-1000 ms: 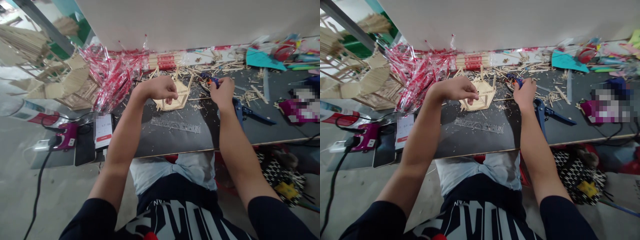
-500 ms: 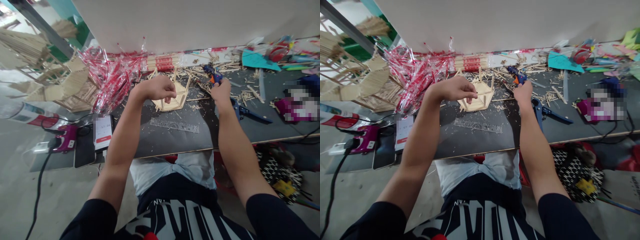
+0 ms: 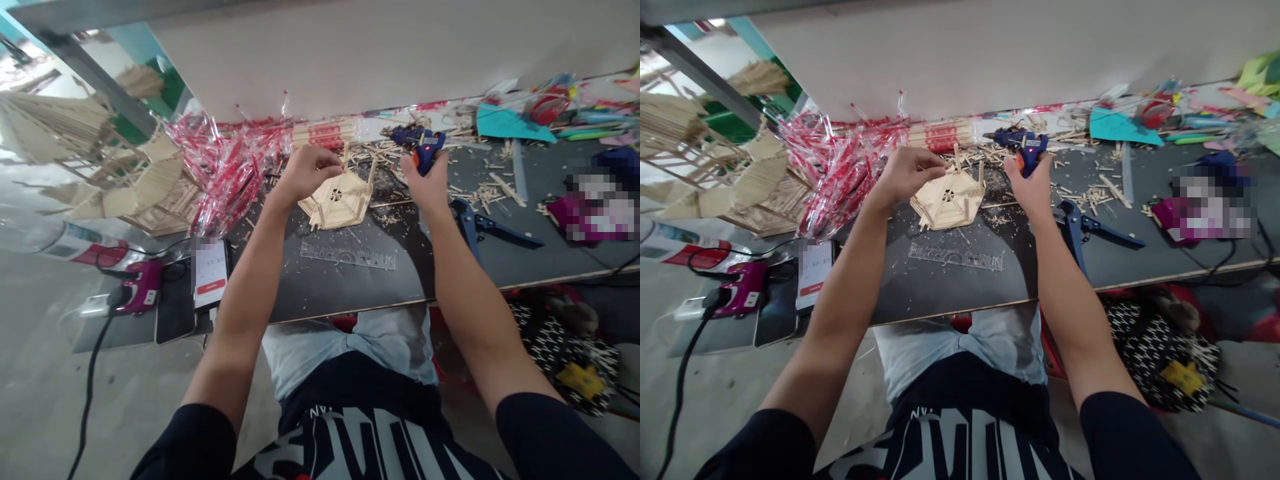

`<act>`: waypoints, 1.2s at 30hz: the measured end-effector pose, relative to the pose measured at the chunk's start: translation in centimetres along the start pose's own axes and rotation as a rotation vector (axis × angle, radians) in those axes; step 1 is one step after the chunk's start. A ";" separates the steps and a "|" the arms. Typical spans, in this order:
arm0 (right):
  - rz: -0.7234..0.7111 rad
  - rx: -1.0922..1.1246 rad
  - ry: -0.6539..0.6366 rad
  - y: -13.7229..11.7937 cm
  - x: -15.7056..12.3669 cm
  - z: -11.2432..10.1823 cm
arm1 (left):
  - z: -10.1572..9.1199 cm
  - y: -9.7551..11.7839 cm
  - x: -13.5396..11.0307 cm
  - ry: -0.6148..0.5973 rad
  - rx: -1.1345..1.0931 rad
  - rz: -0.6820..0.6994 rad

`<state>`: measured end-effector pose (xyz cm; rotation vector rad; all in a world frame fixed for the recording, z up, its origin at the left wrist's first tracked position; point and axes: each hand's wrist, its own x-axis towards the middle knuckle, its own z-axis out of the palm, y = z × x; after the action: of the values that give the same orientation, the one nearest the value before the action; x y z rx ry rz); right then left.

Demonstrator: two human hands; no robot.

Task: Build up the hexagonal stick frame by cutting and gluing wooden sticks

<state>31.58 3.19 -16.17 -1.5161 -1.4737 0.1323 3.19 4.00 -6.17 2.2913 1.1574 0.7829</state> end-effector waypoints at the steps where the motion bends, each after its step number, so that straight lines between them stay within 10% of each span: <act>1: 0.019 0.004 0.027 -0.7 -0.4 -0.2 | 0.1 -0.2 0.0 0.001 -0.004 -0.004; 8: 0.060 0.087 -0.002 -4.1 -1.9 -0.4 | 0.5 -0.8 0.3 -0.050 -0.013 -0.023; 36: 0.002 -0.022 -0.078 -4.2 -2.1 -0.2 | 0.6 -0.6 0.2 -0.080 0.032 -0.042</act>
<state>28.15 0.47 -14.35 -1.5452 -1.5402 0.1789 3.30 4.37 -6.90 2.2944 1.1859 0.6557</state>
